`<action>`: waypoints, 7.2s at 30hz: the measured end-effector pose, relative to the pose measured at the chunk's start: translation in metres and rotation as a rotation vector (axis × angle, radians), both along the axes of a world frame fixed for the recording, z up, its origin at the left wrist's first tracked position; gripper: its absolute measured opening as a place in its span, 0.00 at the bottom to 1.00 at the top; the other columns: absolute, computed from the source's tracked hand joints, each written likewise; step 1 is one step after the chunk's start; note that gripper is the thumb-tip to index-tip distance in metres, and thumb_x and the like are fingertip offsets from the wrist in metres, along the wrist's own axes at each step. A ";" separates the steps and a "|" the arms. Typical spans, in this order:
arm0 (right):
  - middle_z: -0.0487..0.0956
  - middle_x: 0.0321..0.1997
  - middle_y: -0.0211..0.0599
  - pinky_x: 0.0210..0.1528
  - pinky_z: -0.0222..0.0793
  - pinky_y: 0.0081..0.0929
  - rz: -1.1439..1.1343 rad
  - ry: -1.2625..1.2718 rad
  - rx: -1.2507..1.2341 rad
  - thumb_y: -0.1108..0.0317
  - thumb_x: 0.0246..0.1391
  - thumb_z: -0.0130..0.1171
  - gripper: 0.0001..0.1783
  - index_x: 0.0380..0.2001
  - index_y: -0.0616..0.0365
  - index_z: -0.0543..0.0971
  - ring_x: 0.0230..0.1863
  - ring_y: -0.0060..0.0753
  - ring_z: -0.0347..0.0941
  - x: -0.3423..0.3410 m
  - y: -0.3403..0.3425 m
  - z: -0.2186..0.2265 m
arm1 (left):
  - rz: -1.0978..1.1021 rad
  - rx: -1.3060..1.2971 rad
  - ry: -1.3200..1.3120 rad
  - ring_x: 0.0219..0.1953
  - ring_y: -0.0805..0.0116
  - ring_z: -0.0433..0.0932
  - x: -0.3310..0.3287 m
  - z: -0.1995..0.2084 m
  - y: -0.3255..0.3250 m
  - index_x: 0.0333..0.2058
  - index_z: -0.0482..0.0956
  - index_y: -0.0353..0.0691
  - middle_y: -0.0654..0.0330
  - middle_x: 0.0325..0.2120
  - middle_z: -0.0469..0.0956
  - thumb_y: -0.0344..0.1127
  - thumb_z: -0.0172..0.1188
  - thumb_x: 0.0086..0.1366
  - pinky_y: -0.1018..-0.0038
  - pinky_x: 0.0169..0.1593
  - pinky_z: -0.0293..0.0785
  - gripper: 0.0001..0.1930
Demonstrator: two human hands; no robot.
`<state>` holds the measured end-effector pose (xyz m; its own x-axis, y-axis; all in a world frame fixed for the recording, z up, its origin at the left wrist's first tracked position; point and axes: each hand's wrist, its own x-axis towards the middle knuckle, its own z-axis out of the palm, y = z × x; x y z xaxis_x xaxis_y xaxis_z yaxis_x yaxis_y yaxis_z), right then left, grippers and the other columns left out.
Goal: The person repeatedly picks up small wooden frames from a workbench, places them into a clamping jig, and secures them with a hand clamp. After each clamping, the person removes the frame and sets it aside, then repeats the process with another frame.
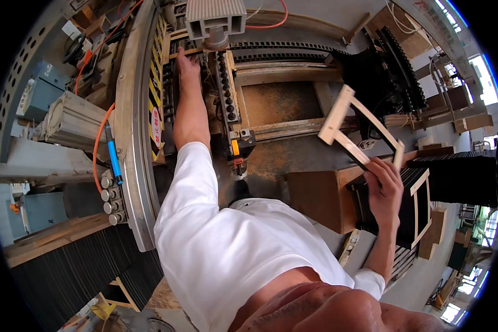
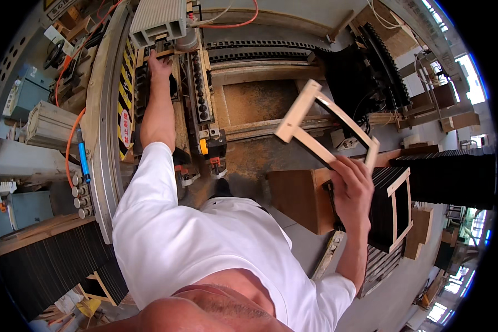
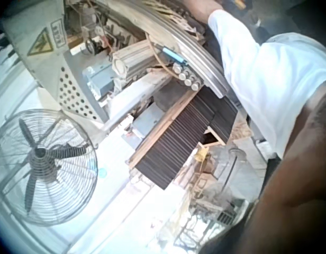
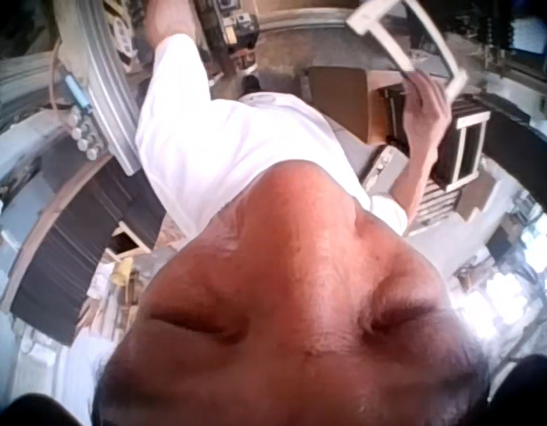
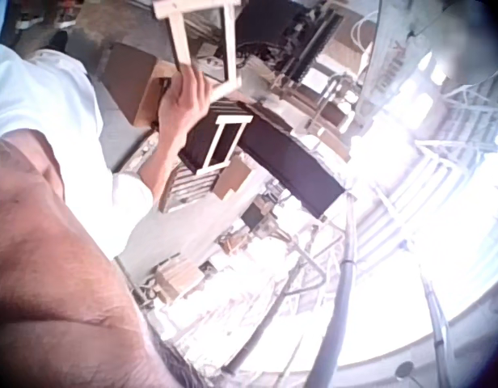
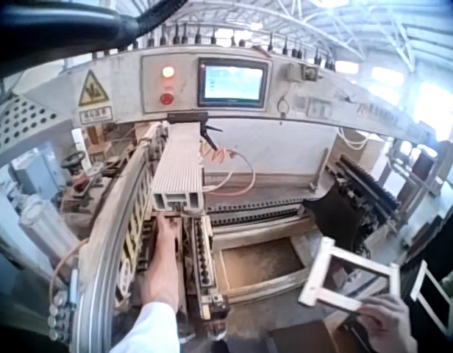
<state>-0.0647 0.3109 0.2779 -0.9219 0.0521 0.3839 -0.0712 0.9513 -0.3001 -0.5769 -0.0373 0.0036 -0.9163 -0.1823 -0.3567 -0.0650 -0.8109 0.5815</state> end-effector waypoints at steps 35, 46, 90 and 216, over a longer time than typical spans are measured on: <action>0.82 0.33 0.41 0.46 0.65 0.38 0.793 0.223 0.602 0.73 0.46 0.57 0.10 0.35 0.54 0.79 0.44 0.44 0.75 -0.475 -0.253 -0.218 | 0.344 0.006 -0.344 0.46 0.64 0.77 0.584 -0.018 0.046 0.50 0.70 0.38 0.58 0.42 0.77 0.33 0.62 0.61 0.66 0.50 0.74 0.19; 0.80 0.29 0.44 0.33 0.73 0.45 0.874 0.584 0.586 0.73 0.50 0.54 0.05 0.31 0.55 0.78 0.36 0.48 0.78 -0.630 -0.257 -0.315 | 0.531 -0.093 -0.442 0.46 0.67 0.75 0.603 -0.055 0.041 0.46 0.74 0.41 0.62 0.42 0.78 0.36 0.62 0.62 0.69 0.49 0.73 0.15; 0.82 0.38 0.42 0.42 0.73 0.25 1.077 -0.200 -0.467 0.76 0.54 0.58 0.11 0.41 0.61 0.80 0.39 0.30 0.79 -0.108 -0.271 -0.195 | 1.100 -0.718 -0.376 0.36 0.64 0.80 0.927 0.120 -0.412 0.48 0.71 0.24 0.53 0.39 0.78 0.29 0.59 0.63 0.70 0.40 0.80 0.18; 0.81 0.28 0.39 0.50 0.63 0.47 0.764 0.238 0.626 0.71 0.53 0.51 0.08 0.36 0.49 0.78 0.34 0.44 0.79 -0.539 -0.274 -0.238 | 0.632 -0.158 -0.653 0.44 0.69 0.76 0.611 -0.053 0.039 0.51 0.72 0.36 0.61 0.44 0.77 0.37 0.64 0.59 0.70 0.46 0.72 0.23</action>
